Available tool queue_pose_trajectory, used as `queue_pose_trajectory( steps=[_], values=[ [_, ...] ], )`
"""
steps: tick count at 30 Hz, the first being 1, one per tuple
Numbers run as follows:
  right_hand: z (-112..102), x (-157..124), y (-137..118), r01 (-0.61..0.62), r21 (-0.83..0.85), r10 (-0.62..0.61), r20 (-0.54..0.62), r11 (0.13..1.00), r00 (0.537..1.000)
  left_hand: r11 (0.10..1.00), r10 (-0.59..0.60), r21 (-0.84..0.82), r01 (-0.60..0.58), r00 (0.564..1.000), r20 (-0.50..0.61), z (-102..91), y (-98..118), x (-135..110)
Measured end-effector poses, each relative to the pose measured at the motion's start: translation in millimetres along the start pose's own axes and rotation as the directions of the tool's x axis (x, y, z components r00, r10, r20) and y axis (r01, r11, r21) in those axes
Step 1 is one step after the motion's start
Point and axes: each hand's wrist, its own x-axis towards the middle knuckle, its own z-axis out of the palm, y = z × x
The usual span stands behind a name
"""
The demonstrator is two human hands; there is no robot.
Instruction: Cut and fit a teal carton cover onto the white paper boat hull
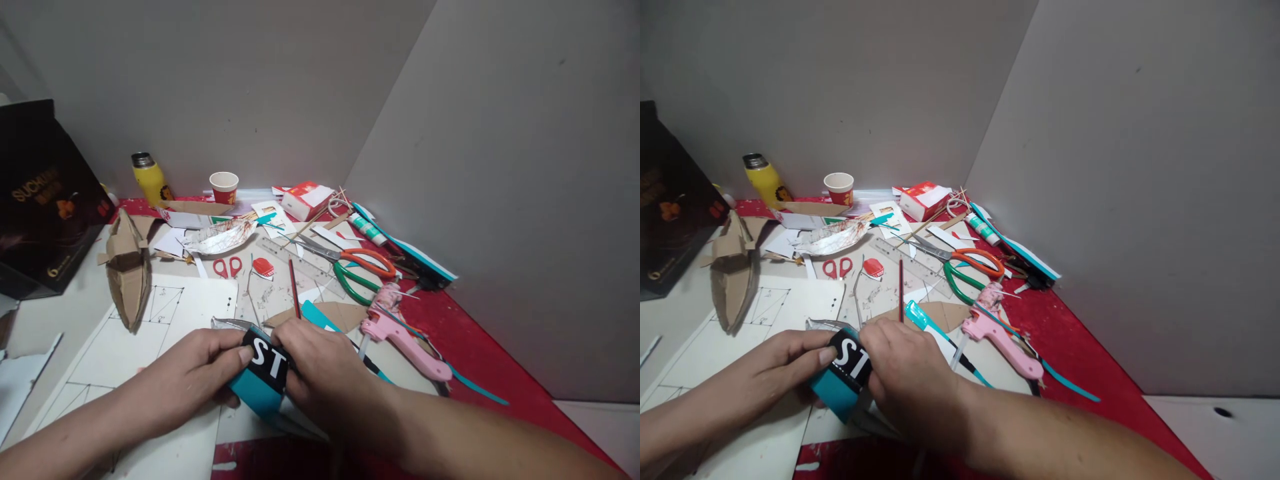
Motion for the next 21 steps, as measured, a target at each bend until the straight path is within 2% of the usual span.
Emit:
queue_pose_trajectory(
  steps=[4, 6, 8, 14, 18, 21],
  values=[
    [-1.5, 2.4, 0.7, -0.133, 0.084, 0.125, 0.102, 0.987, 0.987, 1.0, -0.011, -0.015, 0.011, 1.0, -0.001, 0.8, 2.1, 1.4],
    [-1.4, 3.2, 2.3, -0.161, 0.105, 0.145, 0.147, 0.981, 0.978, 1.0, -0.011, -0.009, 0.011, 1.0, -0.006, 1.0, 2.7, 1.9],
    [-0.5, 3.2, 4.0, -0.136, 0.1, 0.119, 0.158, 0.986, 0.98, 1.0, -0.012, -0.007, 0.011, 1.0, -0.011, 1.2, 3.4, 2.1],
    [2.4, 1.0, 2.6, -0.038, 0.008, 0.037, 0.093, 0.999, 0.995, 1.0, -0.002, 0.014, 0.002, 1.0, -0.019, 2.0, 3.3, 1.3],
    [0.8, 0.6, -0.7, -0.005, -0.059, 0.011, 0.111, 0.998, 0.994, 0.999, 0.015, 0.029, -0.014, 1.0, -0.026, 2.1, -1.9, 0.0],
    [-1.2, 0.8, -2.3, 0.005, -0.079, 0.005, 0.119, 0.997, 0.993, 0.998, -0.042, -0.039, 0.041, 0.999, -0.018, 2.9, -5.3, -0.5]
  ],
)
